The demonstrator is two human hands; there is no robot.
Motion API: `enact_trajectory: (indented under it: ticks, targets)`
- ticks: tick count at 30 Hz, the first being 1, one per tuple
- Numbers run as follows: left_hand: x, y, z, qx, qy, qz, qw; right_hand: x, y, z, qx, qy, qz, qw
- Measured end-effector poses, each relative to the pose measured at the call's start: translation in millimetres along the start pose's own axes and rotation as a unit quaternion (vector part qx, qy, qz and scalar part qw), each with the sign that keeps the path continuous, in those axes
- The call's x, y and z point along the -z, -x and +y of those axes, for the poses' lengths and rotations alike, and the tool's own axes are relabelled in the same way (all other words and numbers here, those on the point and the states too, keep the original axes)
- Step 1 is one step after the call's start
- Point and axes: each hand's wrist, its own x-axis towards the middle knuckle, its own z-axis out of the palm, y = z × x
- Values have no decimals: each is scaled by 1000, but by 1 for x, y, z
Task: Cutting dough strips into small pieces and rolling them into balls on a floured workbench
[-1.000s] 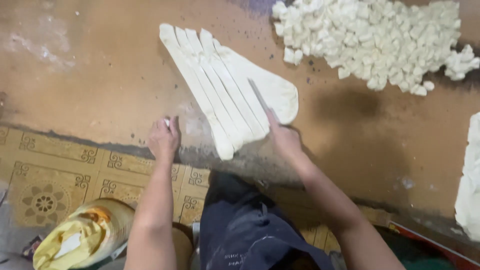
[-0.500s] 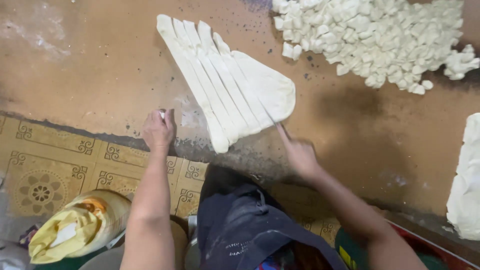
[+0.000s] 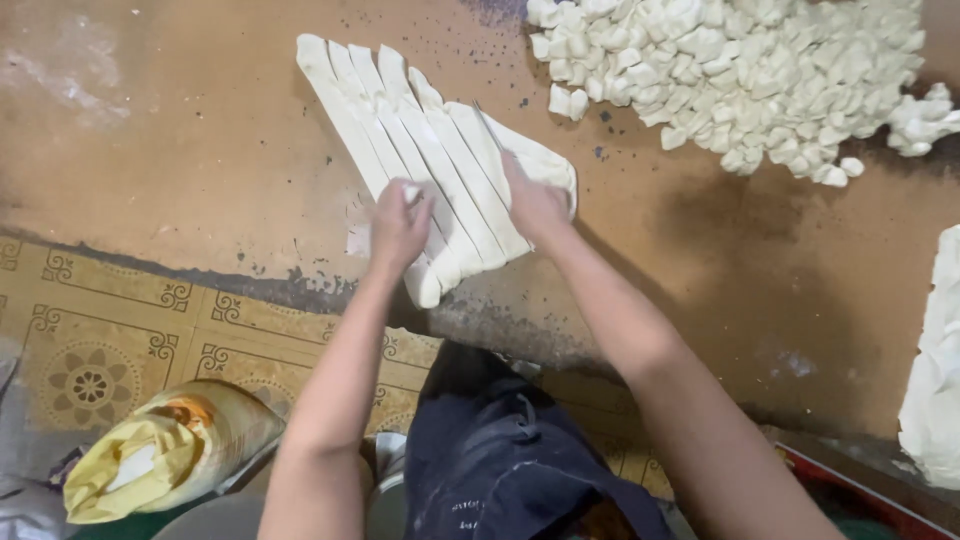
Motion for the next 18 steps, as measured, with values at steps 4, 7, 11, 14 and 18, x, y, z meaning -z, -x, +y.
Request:
enact_trajectory:
  ticks: [4,7,11,14,18]
  targets:
    - [-54,-66,-4,-177,-78,-5,981,-2,-65,-6,-20,98,8,995]
    - [-67,-82,-3,-180,-51,-62,980,-4,22,14,-7,128,-27,991]
    - [-43,-103,8,-113,-15,-112,987,-92,135,123,-206,171,-128,955]
    - [-23,-102,8,-70,-48,-115,990,-107,205,173,31,164,53,985]
    - [-45,-104,33,-46,-84,-128,987,-6,102,69,41,164,87,982]
